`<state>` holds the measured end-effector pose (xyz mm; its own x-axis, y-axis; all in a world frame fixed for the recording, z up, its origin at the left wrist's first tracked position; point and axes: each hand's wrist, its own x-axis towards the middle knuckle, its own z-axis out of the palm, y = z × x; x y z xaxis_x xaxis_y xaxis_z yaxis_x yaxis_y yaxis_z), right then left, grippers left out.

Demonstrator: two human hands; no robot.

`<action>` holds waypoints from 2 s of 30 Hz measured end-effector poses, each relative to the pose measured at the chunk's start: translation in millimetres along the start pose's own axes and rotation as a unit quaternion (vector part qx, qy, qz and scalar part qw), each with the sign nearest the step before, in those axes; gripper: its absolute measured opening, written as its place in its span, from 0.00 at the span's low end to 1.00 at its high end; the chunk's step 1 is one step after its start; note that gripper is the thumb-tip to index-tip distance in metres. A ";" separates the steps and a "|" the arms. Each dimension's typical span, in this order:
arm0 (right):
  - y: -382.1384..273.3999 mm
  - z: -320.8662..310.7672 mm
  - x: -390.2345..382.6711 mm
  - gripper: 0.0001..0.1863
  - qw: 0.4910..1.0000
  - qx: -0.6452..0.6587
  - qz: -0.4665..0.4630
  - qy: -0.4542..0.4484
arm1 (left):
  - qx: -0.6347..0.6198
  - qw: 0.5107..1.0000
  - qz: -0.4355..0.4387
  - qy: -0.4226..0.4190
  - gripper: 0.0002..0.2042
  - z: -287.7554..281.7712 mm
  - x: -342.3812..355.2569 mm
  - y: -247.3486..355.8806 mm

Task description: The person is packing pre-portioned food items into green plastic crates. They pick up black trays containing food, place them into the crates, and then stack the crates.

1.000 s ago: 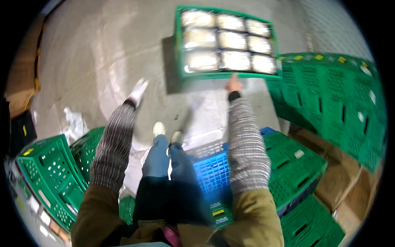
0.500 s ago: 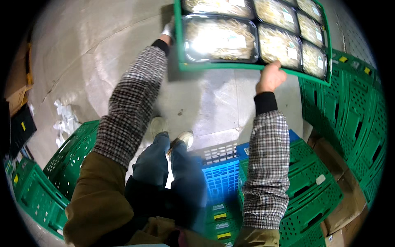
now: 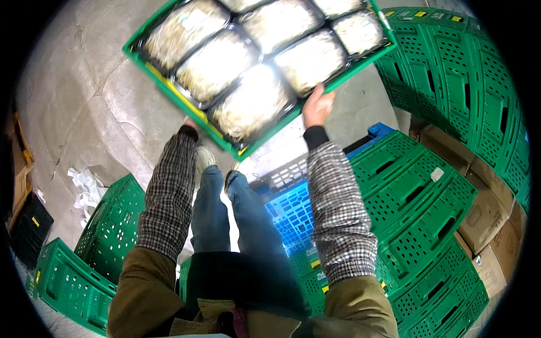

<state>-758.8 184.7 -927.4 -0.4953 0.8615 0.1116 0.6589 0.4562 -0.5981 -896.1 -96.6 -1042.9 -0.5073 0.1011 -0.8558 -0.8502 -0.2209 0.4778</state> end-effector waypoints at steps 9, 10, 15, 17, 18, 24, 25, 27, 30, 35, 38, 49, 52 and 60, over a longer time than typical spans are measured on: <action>-63.3 -52.4 -246.1 0.22 0.976 0.088 0.176 -0.095 | 0.014 0.993 -0.018 0.119 0.16 -191.4 -77.8 -6.4; -66.6 -53.8 -269.5 0.23 0.967 0.086 0.209 -0.116 | 0.019 0.991 -0.018 0.131 0.15 -213.2 -80.4 -3.5; -126.5 -77.6 -344.1 0.23 0.909 0.072 0.353 -0.208 | 0.045 0.982 -0.046 0.176 0.14 -330.9 -96.1 12.5; -123.5 -72.8 -384.7 0.19 0.905 0.177 0.342 -0.179 | 0.047 0.980 -0.053 0.187 0.13 -362.5 -110.3 18.4; -122.9 -72.9 -399.4 0.20 0.919 0.136 0.308 -0.206 | 0.049 0.979 -0.054 0.193 0.13 -377.5 -120.1 20.6; -105.2 -93.1 -419.4 0.24 0.892 0.097 0.324 -0.300 | 0.079 0.952 -0.064 0.290 0.11 -368.7 -229.5 14.8; -95.0 -102.6 -416.9 0.24 0.889 0.104 0.300 -0.330 | 0.096 0.947 -0.038 0.305 0.10 -360.8 -253.9 16.9; -100.0 -136.6 -376.8 0.19 0.799 0.068 0.295 -0.520 | 0.167 0.930 0.101 0.312 0.19 -401.4 -296.4 7.3; -99.7 -189.2 -299.6 0.21 0.893 -0.068 0.105 -0.432 | 0.147 0.936 0.176 0.267 0.13 -384.5 -339.6 -2.8; 16.5 -246.4 -137.7 0.18 0.937 -0.147 0.085 -0.304 | 0.241 0.943 0.086 0.211 0.18 -235.8 -397.3 5.3; 69.9 -274.5 -22.8 0.17 0.921 -0.234 0.049 -0.307 | 0.344 0.875 0.250 0.232 0.20 -189.0 -361.8 -39.5; 134.6 -174.3 343.3 0.07 0.881 -0.365 -0.162 -0.253 | 0.695 0.572 0.392 0.190 0.33 249.6 -222.1 46.9; 126.2 -109.2 413.3 0.06 0.830 -0.371 -0.362 -0.208 | 0.768 0.510 0.317 0.225 0.35 270.6 -173.2 44.6; 149.3 34.1 561.9 0.14 0.739 -0.562 -0.306 -0.212 | 0.795 0.466 0.271 0.278 0.13 303.8 -142.4 52.6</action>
<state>-958.0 729.2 -981.1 -0.8705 0.3792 -0.3136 0.1741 0.8335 0.5244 -911.4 172.0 -835.7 -0.9689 0.0843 -0.2326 0.1287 0.9747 -0.1829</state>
